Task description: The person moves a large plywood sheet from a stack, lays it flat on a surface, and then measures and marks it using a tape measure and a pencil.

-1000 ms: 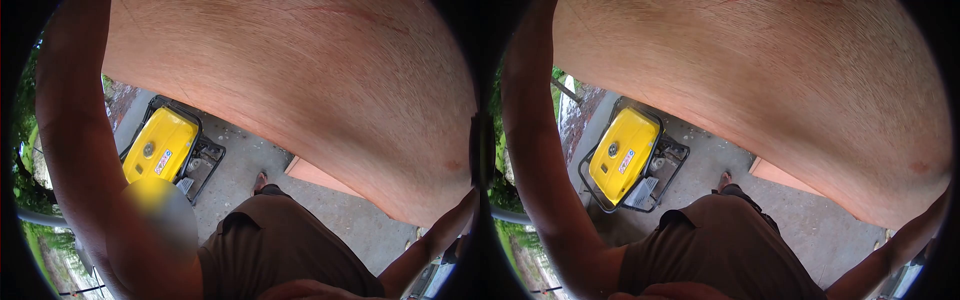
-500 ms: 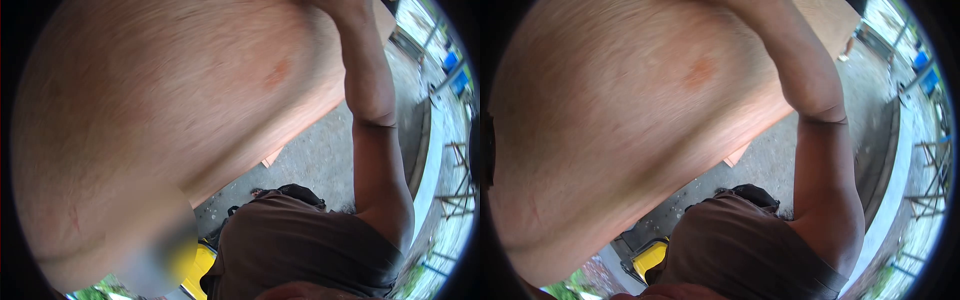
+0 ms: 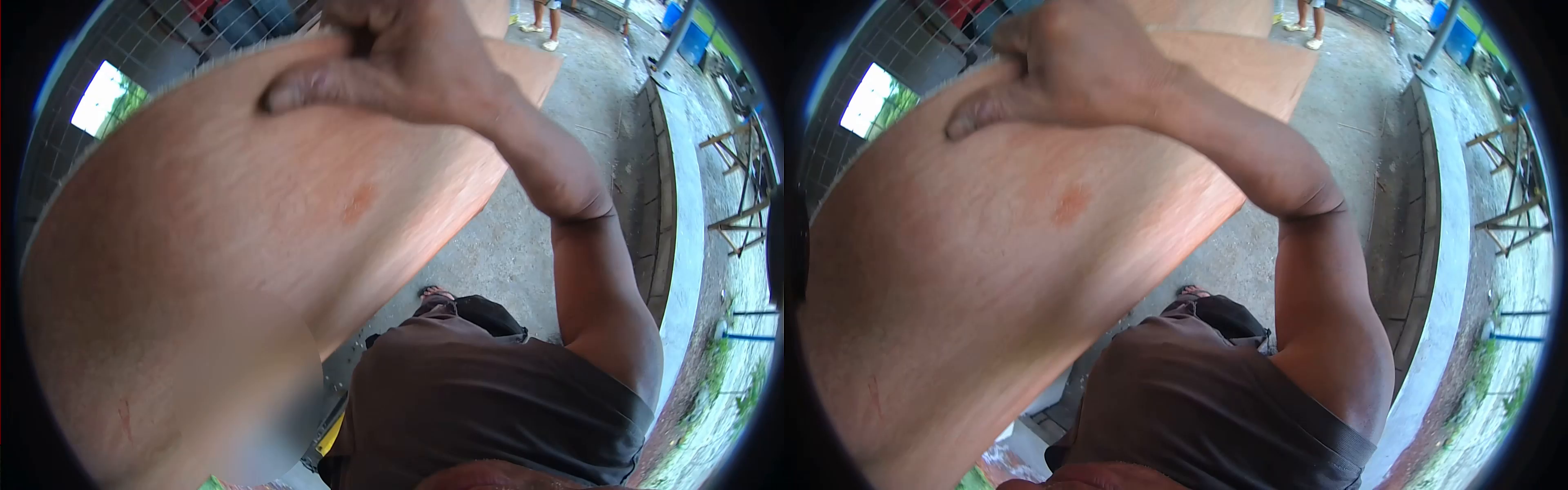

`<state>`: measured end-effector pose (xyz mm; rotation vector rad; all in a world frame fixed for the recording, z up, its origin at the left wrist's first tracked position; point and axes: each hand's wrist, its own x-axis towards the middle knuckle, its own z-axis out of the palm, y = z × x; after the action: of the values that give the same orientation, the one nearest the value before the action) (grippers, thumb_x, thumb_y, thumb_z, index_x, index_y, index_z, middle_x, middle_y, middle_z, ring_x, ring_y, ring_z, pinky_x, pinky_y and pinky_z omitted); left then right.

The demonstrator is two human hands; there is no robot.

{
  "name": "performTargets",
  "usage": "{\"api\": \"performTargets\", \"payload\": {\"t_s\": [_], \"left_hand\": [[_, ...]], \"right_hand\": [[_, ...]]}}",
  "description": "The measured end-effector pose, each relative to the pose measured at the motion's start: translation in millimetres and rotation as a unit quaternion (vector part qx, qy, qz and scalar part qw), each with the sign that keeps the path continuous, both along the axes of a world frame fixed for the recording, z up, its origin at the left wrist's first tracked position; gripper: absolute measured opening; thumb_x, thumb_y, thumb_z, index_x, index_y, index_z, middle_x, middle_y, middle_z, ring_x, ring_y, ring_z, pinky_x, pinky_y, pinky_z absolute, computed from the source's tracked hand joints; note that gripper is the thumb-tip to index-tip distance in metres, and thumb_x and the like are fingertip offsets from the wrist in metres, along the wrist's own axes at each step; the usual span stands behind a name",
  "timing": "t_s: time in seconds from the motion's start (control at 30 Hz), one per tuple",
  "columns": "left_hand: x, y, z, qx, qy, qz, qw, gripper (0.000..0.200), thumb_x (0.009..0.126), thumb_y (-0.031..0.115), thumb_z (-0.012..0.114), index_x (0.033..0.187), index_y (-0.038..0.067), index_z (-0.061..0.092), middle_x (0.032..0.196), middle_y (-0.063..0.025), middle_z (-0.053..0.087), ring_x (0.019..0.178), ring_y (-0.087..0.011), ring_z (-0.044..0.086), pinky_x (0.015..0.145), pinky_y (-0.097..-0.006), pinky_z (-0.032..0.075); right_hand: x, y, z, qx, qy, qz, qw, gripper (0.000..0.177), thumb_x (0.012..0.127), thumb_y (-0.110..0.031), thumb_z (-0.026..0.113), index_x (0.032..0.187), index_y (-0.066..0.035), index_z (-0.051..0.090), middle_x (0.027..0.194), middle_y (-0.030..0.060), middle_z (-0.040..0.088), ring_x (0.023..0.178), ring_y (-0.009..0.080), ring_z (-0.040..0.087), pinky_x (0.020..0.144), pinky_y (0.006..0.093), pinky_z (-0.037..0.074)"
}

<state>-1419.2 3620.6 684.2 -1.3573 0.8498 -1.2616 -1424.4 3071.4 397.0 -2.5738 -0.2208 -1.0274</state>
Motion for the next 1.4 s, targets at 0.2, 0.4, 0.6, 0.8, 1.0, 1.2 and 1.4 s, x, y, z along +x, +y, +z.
{"api": "performTargets", "payload": {"t_s": [0.2, 0.4, 0.6, 0.8, 1.0, 1.2, 1.4], "left_hand": [[6, 9, -18, -0.168, 0.047, -0.033, 0.984, 0.071, 0.082, 0.074, 0.03, 0.052, 0.01, 0.031, 0.044, -0.0043, 0.032, 0.035, -0.0237, 0.031, 0.035, -0.0401, 0.022], [18, 10, -45, -0.251, 0.085, -0.061, 0.962, 0.069, 0.082, 0.073, 0.031, 0.053, 0.01, 0.032, 0.045, -0.0046, 0.033, 0.036, -0.0237, 0.032, 0.036, -0.04, 0.023], [26, 5, -64, -0.286, 0.114, -0.073, 0.949, 0.067, 0.082, 0.072, 0.032, 0.054, 0.01, 0.033, 0.047, -0.0048, 0.034, 0.037, -0.0238, 0.033, 0.037, -0.0399, 0.024], [33, 2, -78, -0.307, 0.137, -0.072, 0.939, 0.066, 0.081, 0.07, 0.033, 0.055, 0.01, 0.034, 0.048, -0.005, 0.035, 0.038, -0.0238, 0.034, 0.037, -0.0398, 0.026], [41, -2, -87, -0.317, 0.154, -0.071, 0.933, 0.064, 0.081, 0.069, 0.035, 0.057, 0.01, 0.036, 0.049, -0.0052, 0.036, 0.039, -0.0238, 0.036, 0.038, -0.0396, 0.027], [45, 2, -94, -0.323, 0.166, -0.072, 0.929, 0.063, 0.081, 0.068, 0.036, 0.058, 0.01, 0.037, 0.05, -0.0055, 0.037, 0.041, -0.0239, 0.037, 0.039, -0.0395, 0.028], [47, 3, -103, -0.329, 0.182, -0.074, 0.924, 0.061, 0.081, 0.067, 0.037, 0.059, 0.01, 0.038, 0.052, -0.0057, 0.039, 0.042, -0.0239, 0.038, 0.04, -0.0394, 0.029]], "right_hand": [[-10, 19, -52, 0.067, -0.206, 0.054, 0.975, 0.064, 0.061, -0.063, 0.072, 0.06, -0.001, 0.057, 0.052, 0.0131, 0.053, 0.053, 0.0325, 0.059, 0.049, 0.039, 0.046], [-13, 22, -103, 0.153, -0.135, 0.06, 0.977, 0.065, 0.057, -0.064, 0.075, 0.053, -0.006, 0.049, 0.044, 0.0087, 0.045, 0.043, 0.0259, 0.054, 0.041, 0.0345, 0.041], [-6, 59, -132, 0.217, -0.146, 0.076, 0.962, 0.065, 0.054, -0.06, 0.08, 0.051, -0.008, 0.04, 0.043, 0.0058, 0.04, 0.038, 0.0202, 0.047, 0.037, 0.0315, 0.034], [6, 96, -148, 0.274, -0.146, 0.12, 0.943, 0.061, 0.053, -0.053, 0.084, 0.055, -0.007, 0.043, 0.047, 0.0064, 0.044, 0.039, 0.0186, 0.048, 0.037, 0.0295, 0.035], [12, 128, -158, 0.323, -0.15, 0.141, 0.924, 0.058, 0.051, -0.051, 0.085, 0.058, -0.008, 0.046, 0.051, 0.0064, 0.048, 0.043, 0.0196, 0.051, 0.04, 0.0302, 0.037], [15, 165, -168, 0.34, -0.126, 0.151, 0.92, 0.059, 0.051, -0.052, 0.084, 0.06, -0.009, 0.045, 0.052, 0.0054, 0.047, 0.044, 0.0208, 0.049, 0.043, 0.0314, 0.037], [15, 197, -176, 0.346, -0.119, 0.169, 0.915, 0.059, 0.05, -0.052, 0.084, 0.06, -0.009, 0.044, 0.053, 0.0045, 0.045, 0.045, 0.0209, 0.048, 0.044, 0.0311, 0.036]]}}
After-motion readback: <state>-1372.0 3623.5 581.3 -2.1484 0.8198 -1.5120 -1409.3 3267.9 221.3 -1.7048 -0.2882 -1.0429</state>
